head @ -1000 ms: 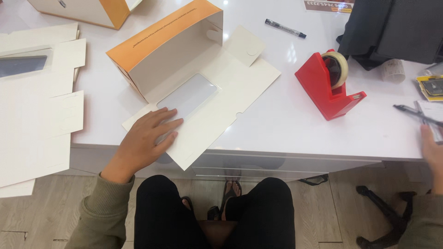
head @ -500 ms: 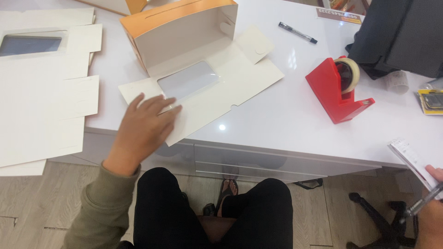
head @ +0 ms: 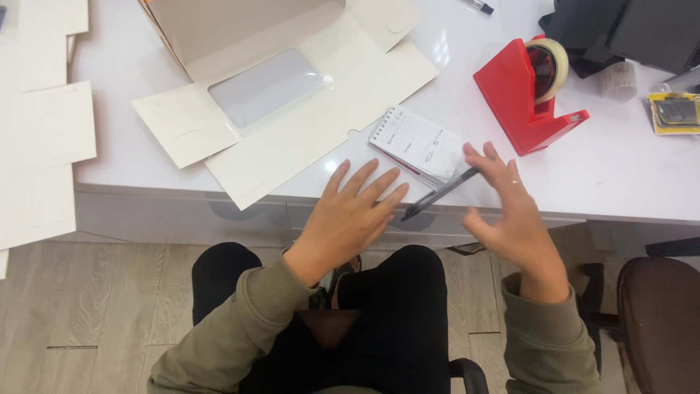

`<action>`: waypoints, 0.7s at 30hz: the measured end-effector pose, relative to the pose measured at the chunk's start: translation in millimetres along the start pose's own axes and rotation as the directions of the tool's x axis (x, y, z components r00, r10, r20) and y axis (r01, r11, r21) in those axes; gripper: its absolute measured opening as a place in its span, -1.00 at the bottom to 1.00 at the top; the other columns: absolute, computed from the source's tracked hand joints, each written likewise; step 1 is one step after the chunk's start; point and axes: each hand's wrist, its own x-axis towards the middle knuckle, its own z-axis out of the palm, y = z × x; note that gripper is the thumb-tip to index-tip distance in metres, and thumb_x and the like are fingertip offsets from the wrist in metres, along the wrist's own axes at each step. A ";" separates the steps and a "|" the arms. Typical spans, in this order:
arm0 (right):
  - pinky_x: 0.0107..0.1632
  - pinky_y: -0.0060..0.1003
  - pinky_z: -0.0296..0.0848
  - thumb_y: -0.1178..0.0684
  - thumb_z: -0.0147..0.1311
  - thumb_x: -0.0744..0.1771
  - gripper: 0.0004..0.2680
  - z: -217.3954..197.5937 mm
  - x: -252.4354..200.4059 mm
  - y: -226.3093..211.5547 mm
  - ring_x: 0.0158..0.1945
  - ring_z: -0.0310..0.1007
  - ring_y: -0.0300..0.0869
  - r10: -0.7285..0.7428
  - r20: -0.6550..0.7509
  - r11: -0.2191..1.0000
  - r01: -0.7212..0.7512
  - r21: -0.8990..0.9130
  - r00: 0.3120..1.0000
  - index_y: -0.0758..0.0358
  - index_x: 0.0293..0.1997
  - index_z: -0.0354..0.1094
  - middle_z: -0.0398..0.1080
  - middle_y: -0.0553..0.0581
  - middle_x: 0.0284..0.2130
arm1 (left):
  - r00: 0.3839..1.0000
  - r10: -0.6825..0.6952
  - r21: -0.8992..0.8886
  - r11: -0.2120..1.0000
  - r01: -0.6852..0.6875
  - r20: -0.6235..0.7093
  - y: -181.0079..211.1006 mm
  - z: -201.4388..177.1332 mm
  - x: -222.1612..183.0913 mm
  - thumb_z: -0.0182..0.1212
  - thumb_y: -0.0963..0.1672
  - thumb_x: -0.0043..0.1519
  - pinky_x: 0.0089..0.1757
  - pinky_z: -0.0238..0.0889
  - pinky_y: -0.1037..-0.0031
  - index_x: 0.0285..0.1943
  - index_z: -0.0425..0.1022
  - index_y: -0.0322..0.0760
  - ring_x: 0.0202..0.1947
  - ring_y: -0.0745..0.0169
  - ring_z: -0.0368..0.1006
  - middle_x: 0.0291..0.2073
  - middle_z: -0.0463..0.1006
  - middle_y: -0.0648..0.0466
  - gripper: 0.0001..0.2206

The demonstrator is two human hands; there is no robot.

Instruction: The person assembles cardboard boxes by folding and taping the flaps, and writes notes on a notepad with a pen.

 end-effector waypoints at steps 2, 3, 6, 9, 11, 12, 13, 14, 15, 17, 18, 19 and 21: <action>0.48 0.40 -0.22 0.34 0.01 0.17 -0.44 -12.9 -3.8 -1.0 0.52 -0.03 0.29 0.063 0.032 0.987 -0.068 0.147 0.997 0.22 0.38 0.18 0.23 0.33 0.40 | 1.000 0.012 -0.005 1.000 -0.012 -0.010 -3.9 3.7 5.4 0.20 -0.07 0.36 0.29 0.07 -0.24 0.48 0.28 -0.01 0.39 -0.20 0.27 0.33 0.43 -0.04 -0.53; 0.44 0.20 0.13 0.37 0.04 0.28 -0.59 -17.6 -8.2 1.9 0.39 0.21 0.25 -0.002 -0.128 0.979 0.028 0.201 0.992 0.39 0.30 0.18 0.27 0.48 0.31 | 0.994 0.037 0.054 0.998 -0.032 -0.099 -3.7 2.4 8.6 0.26 -0.05 0.32 0.19 0.22 -0.08 0.41 0.35 -0.06 0.27 -0.14 0.37 0.22 0.49 -0.02 -0.55; 0.16 -0.01 0.56 0.44 0.05 0.47 -0.84 -22.5 -16.7 16.8 0.11 0.52 0.30 -0.097 -0.429 0.971 0.180 0.157 0.898 0.60 0.16 0.17 0.33 0.67 0.12 | 0.976 0.061 0.126 0.991 -0.035 -0.207 -1.3 -4.9 26.4 0.31 -0.05 0.31 0.16 0.34 0.09 0.33 0.45 -0.08 0.23 -0.03 0.42 0.21 0.50 0.03 -0.60; -0.09 -0.10 0.61 0.48 0.08 0.51 -0.92 -19.1 -9.6 31.3 -0.10 0.58 0.25 -0.237 -0.527 0.967 0.250 -0.048 0.816 0.61 0.07 0.27 0.43 0.62 -0.06 | 0.980 0.037 0.160 0.987 -0.005 -0.197 -7.5 3.8 35.6 0.25 -0.01 0.35 0.23 0.28 0.02 0.33 0.47 -0.04 0.34 -0.05 0.34 0.33 0.43 0.04 -0.64; -0.10 -0.18 0.59 0.47 0.15 0.49 -0.93 -12.3 -2.5 39.4 -0.17 0.59 0.12 -0.304 -0.490 0.953 0.255 -0.165 0.817 0.60 0.06 0.38 0.52 0.52 -0.14 | 0.988 0.029 0.166 0.986 -0.003 -0.153 -10.9 8.5 37.0 0.20 0.03 0.37 0.23 0.25 -0.06 0.34 0.46 -0.02 0.36 -0.12 0.31 0.34 0.41 0.03 -0.63; -0.15 -0.19 0.59 0.49 0.12 0.47 -0.90 -6.9 2.0 43.2 -0.19 0.56 0.10 -0.355 -0.440 0.934 0.291 -0.206 0.825 0.53 0.04 0.40 0.51 0.52 -0.12 | 0.989 0.035 0.158 0.987 -0.012 -0.144 -11.9 7.1 37.0 0.18 0.03 0.38 0.22 0.27 -0.04 0.31 0.47 -0.01 0.34 -0.13 0.33 0.33 0.43 0.03 -0.66; -0.20 -0.20 0.59 0.51 0.09 0.45 -0.86 -0.8 5.4 47.0 -0.22 0.53 0.08 -0.399 -0.381 0.914 0.327 -0.242 0.834 0.47 0.02 0.43 0.50 0.51 -0.10 | 0.991 0.035 0.146 0.989 -0.016 -0.132 -12.1 6.5 35.2 0.16 0.03 0.39 0.20 0.29 -0.03 0.28 0.49 -0.01 0.33 -0.14 0.34 0.32 0.45 0.02 -0.68; -0.20 -0.20 0.59 0.51 0.09 0.45 -0.86 -2.4 7.9 52.9 -0.22 0.53 0.08 -0.389 -0.379 0.917 0.316 -0.242 0.840 0.47 0.02 0.43 0.50 0.51 -0.10 | 0.991 0.039 0.136 0.990 -0.021 -0.126 -13.9 4.2 37.0 0.16 0.03 0.39 0.20 0.29 -0.03 0.28 0.49 -0.01 0.33 -0.14 0.34 0.32 0.45 0.02 -0.68; -0.16 -0.19 0.62 0.48 0.12 0.45 -0.90 -4.0 9.2 58.8 -0.17 0.55 0.10 -0.392 -0.359 0.910 0.301 -0.285 0.847 0.53 0.01 0.47 0.50 0.50 -0.09 | 0.994 0.045 0.139 0.990 -0.030 -0.105 -14.2 2.5 37.1 0.22 0.03 0.36 0.20 0.30 -0.02 0.25 0.49 -0.02 0.34 -0.15 0.35 0.30 0.47 0.01 -0.68; -0.12 -0.17 0.66 0.45 0.15 0.46 -0.93 -8.6 11.2 58.1 -0.13 0.57 0.11 -0.391 -0.333 0.901 0.284 -0.328 0.858 0.59 0.01 0.52 0.51 0.49 -0.09 | 0.995 0.049 0.134 0.990 -0.038 -0.083 -15.7 0.6 38.0 0.28 0.02 0.33 0.21 0.30 -0.02 0.22 0.49 -0.02 0.34 -0.15 0.35 0.29 0.48 0.00 -0.68; -0.17 -0.14 0.62 0.46 0.08 0.49 -0.96 -11.9 11.8 51.5 -0.12 0.57 0.24 -0.275 -0.462 0.962 0.242 -0.130 0.843 0.65 0.04 0.36 0.38 0.55 -0.11 | 0.995 0.042 0.118 0.993 -0.031 -0.091 -16.5 0.5 39.0 0.25 0.01 0.34 0.22 0.29 -0.03 0.20 0.49 -0.02 0.35 -0.15 0.33 0.27 0.49 0.02 -0.70; -0.22 -0.10 0.58 0.48 0.00 0.52 -0.95 -14.2 11.1 44.7 -0.11 0.57 0.37 -0.124 -0.550 0.974 0.208 0.093 0.826 0.74 0.06 0.22 0.25 0.63 -0.12 | 0.995 0.027 0.099 0.995 -0.018 -0.092 -15.6 0.1 37.2 0.23 0.00 0.35 0.23 0.27 -0.03 0.19 0.48 -0.02 0.35 -0.15 0.32 0.26 0.50 0.04 -0.73; -0.28 -0.12 0.54 0.37 -0.07 0.54 -0.95 -10.1 14.3 50.1 -0.17 0.56 0.32 -0.098 -0.549 0.968 0.207 0.140 0.830 0.63 0.09 0.17 0.28 0.60 -0.14 | 0.996 0.015 0.088 0.996 -0.007 -0.090 -15.8 0.1 38.3 0.26 0.01 0.34 0.23 0.27 -0.03 0.21 0.48 0.01 0.35 -0.14 0.33 0.25 0.50 0.05 -0.71</action>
